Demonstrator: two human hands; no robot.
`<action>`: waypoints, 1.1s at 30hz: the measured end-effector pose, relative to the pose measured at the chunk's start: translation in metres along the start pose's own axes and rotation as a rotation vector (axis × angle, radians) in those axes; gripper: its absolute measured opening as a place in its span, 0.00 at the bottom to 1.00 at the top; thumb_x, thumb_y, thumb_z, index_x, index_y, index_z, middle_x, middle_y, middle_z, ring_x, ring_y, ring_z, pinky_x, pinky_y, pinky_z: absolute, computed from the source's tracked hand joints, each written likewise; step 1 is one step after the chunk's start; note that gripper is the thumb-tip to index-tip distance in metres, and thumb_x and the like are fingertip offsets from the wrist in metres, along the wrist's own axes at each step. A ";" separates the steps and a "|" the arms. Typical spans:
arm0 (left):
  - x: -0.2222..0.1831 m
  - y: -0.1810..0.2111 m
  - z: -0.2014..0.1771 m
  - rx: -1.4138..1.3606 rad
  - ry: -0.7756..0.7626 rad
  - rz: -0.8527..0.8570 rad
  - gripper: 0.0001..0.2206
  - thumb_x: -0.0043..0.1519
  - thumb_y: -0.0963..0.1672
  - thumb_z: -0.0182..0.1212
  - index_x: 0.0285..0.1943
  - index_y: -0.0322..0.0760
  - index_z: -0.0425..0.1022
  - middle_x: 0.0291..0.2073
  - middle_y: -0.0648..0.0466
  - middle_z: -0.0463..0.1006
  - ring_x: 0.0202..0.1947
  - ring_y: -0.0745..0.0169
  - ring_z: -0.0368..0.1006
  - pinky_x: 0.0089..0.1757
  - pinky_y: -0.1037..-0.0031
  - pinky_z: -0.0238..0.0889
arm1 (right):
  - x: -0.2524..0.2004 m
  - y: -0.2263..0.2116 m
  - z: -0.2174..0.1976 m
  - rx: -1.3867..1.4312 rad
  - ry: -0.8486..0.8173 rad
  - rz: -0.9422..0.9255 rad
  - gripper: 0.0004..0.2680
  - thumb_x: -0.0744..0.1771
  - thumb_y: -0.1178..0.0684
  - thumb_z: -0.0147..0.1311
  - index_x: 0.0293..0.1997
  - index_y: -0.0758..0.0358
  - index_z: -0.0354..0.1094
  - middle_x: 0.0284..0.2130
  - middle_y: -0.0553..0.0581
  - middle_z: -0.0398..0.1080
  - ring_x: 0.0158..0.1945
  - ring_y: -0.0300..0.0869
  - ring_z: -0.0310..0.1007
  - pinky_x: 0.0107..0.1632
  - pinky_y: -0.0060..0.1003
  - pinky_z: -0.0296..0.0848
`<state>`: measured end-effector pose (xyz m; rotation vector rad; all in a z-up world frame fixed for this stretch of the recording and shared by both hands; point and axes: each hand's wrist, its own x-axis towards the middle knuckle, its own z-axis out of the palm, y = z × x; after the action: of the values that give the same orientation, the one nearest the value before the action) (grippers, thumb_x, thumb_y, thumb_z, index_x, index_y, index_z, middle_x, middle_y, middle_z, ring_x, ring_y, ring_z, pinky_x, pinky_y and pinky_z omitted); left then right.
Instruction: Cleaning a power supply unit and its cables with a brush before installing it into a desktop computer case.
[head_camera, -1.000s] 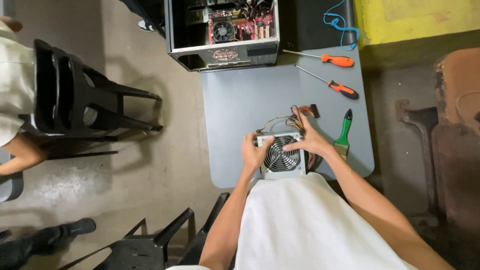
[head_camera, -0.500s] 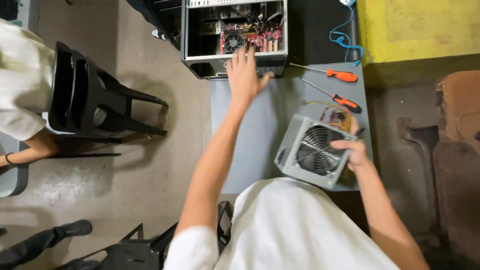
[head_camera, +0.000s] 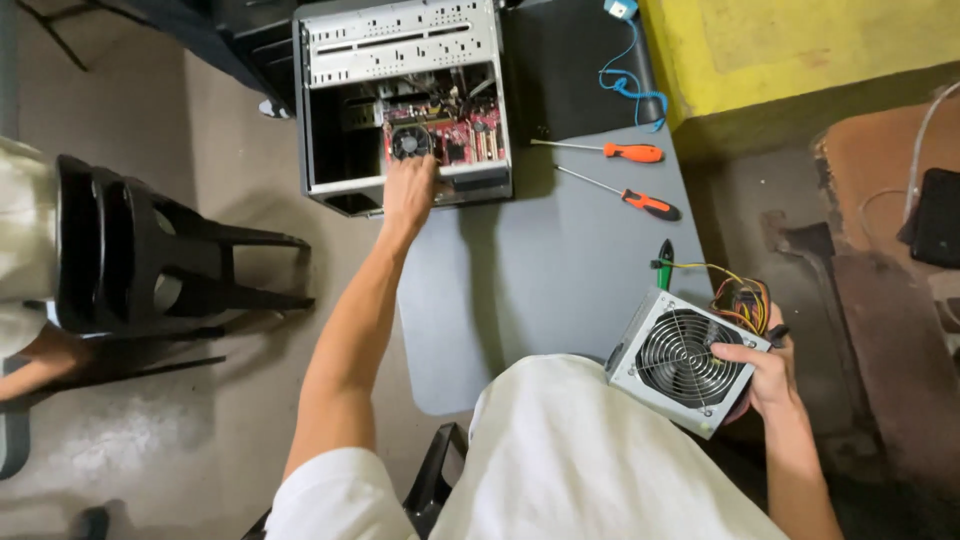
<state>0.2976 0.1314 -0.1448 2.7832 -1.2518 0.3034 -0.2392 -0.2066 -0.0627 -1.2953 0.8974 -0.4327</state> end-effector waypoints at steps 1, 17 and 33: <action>-0.010 0.005 -0.002 0.007 0.000 -0.005 0.13 0.71 0.49 0.66 0.40 0.39 0.70 0.29 0.49 0.79 0.27 0.51 0.71 0.36 0.58 0.62 | 0.004 -0.001 0.002 0.004 -0.008 0.000 0.31 0.52 0.63 0.67 0.63 0.61 0.68 0.48 0.55 0.75 0.46 0.44 0.75 0.51 0.38 0.78; -0.211 0.187 -0.064 -0.296 0.091 -0.094 0.23 0.57 0.52 0.81 0.36 0.38 0.68 0.29 0.48 0.77 0.32 0.44 0.73 0.40 0.53 0.65 | 0.029 -0.094 0.041 -0.097 -0.027 -0.049 0.30 0.52 0.61 0.70 0.59 0.56 0.64 0.47 0.52 0.75 0.46 0.42 0.77 0.51 0.39 0.82; -0.253 0.275 -0.176 -0.946 -0.141 -0.231 0.17 0.62 0.52 0.73 0.46 0.35 0.84 0.34 0.46 0.85 0.37 0.44 0.80 0.40 0.56 0.70 | -0.011 -0.194 0.134 -0.076 -0.511 -0.330 0.38 0.53 0.61 0.67 0.74 0.62 0.57 0.63 0.58 0.71 0.63 0.47 0.75 0.68 0.40 0.78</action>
<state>-0.0979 0.1606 -0.0296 2.0832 -0.7654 -0.4092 -0.1041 -0.1633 0.1256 -1.5367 0.2737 -0.3000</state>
